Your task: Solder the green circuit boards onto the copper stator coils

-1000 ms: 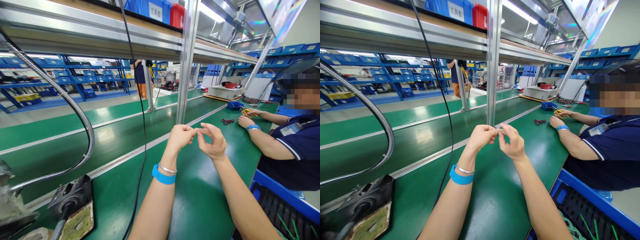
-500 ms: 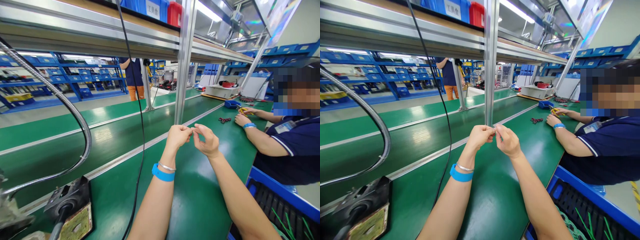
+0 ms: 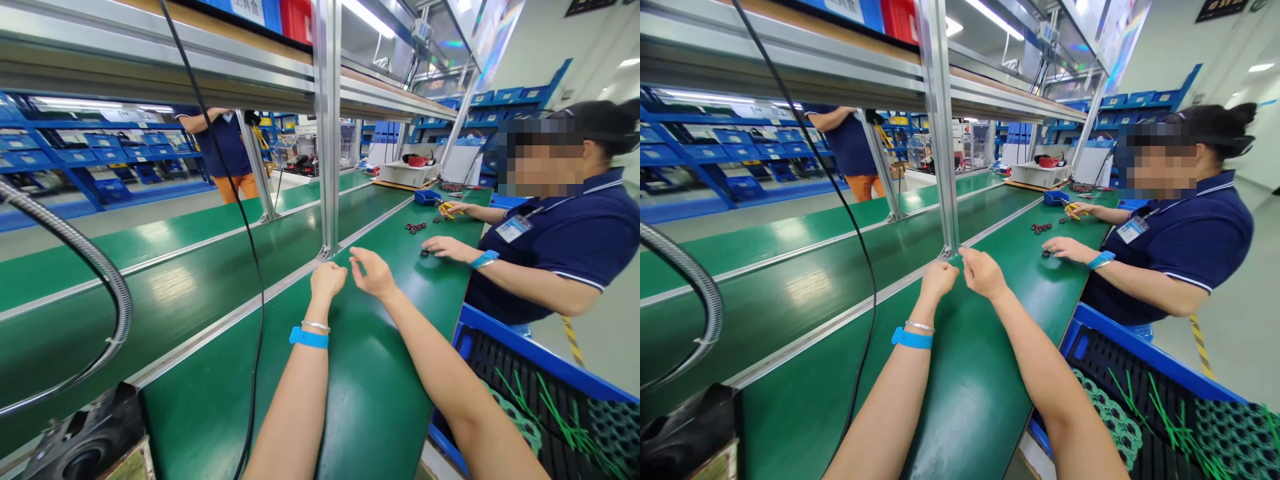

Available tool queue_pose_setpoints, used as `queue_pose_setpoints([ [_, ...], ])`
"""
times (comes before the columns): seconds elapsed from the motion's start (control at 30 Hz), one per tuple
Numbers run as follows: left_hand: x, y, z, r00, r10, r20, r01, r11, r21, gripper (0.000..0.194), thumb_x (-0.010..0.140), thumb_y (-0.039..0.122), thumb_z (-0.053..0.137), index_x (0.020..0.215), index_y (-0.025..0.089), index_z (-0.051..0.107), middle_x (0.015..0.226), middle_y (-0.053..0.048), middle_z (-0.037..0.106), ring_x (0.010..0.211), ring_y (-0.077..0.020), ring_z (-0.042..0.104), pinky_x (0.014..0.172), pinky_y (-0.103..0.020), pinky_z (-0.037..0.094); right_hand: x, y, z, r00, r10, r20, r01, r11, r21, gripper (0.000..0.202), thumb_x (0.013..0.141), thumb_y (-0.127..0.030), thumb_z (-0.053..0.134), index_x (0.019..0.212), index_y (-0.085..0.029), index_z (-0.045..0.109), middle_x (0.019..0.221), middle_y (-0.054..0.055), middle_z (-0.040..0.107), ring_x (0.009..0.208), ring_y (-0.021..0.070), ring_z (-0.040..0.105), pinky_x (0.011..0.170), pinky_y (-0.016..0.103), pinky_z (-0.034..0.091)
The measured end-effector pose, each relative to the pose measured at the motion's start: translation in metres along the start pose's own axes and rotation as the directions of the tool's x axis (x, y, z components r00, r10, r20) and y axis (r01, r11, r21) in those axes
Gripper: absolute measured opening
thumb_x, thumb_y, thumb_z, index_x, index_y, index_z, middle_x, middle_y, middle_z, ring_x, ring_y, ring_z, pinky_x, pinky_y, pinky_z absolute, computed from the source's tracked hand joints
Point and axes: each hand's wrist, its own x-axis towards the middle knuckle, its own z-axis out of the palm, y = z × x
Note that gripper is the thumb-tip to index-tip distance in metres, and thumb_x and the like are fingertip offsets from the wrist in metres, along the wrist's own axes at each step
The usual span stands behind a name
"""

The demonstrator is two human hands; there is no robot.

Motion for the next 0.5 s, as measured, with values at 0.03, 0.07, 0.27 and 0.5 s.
queue_pose_setpoints([
  [0.03, 0.0, -0.002, 0.01, 1.0, -0.004, 0.019, 0.004, 1.0, 0.008, 0.027, 0.096, 0.038, 0.059, 0.106, 0.014, 0.065, 0.106, -0.007, 0.067, 0.095, -0.0183, 0.065, 0.086, -0.038, 0.056, -0.004, 0.007, -0.006, 0.998, 0.064, -0.018, -0.064, 0.998, -0.024, 0.037, 0.095, -0.043, 0.057, 0.123, -0.019, 0.058, 0.124, 0.009, 0.06, 0.105, 0.0193, 0.061, 0.09, 0.042, 0.055],
  [0.07, 0.0, -0.003, 0.02, 0.999, -0.011, 0.037, 0.01, 1.0, 0.016, 0.027, 0.097, 0.038, 0.058, 0.112, 0.015, 0.063, 0.112, -0.008, 0.066, 0.099, -0.0187, 0.065, 0.087, -0.039, 0.056, -0.01, 0.015, -0.013, 0.991, 0.129, -0.038, -0.131, 0.99, -0.048, 0.037, 0.095, -0.043, 0.058, 0.123, -0.019, 0.058, 0.123, 0.009, 0.06, 0.105, 0.0192, 0.061, 0.09, 0.042, 0.055],
  [0.27, -0.007, -0.008, 0.059, 0.997, 0.04, 0.059, -0.04, 0.999, 0.001, 0.029, 0.097, 0.037, 0.057, 0.118, 0.017, 0.062, 0.12, -0.009, 0.063, 0.104, -0.0205, 0.063, 0.091, -0.041, 0.056, -0.056, 0.06, -0.07, 0.833, 0.522, -0.182, -0.546, 0.828, -0.126, 0.041, 0.094, -0.042, 0.059, 0.126, -0.018, 0.055, 0.127, 0.009, 0.058, 0.11, 0.0215, 0.06, 0.093, 0.045, 0.054],
  [0.5, -0.011, -0.017, 0.062, 0.987, 0.161, 0.029, -0.157, 0.981, -0.114, 0.027, 0.098, 0.036, 0.056, 0.114, 0.014, 0.063, 0.112, -0.008, 0.066, 0.101, -0.0194, 0.065, 0.091, -0.042, 0.055, -0.079, 0.075, -0.058, 0.717, 0.683, 0.139, -0.679, 0.73, -0.083, 0.04, 0.093, -0.042, 0.06, 0.124, -0.017, 0.057, 0.123, 0.009, 0.06, 0.106, 0.0204, 0.061, 0.09, 0.043, 0.055],
])
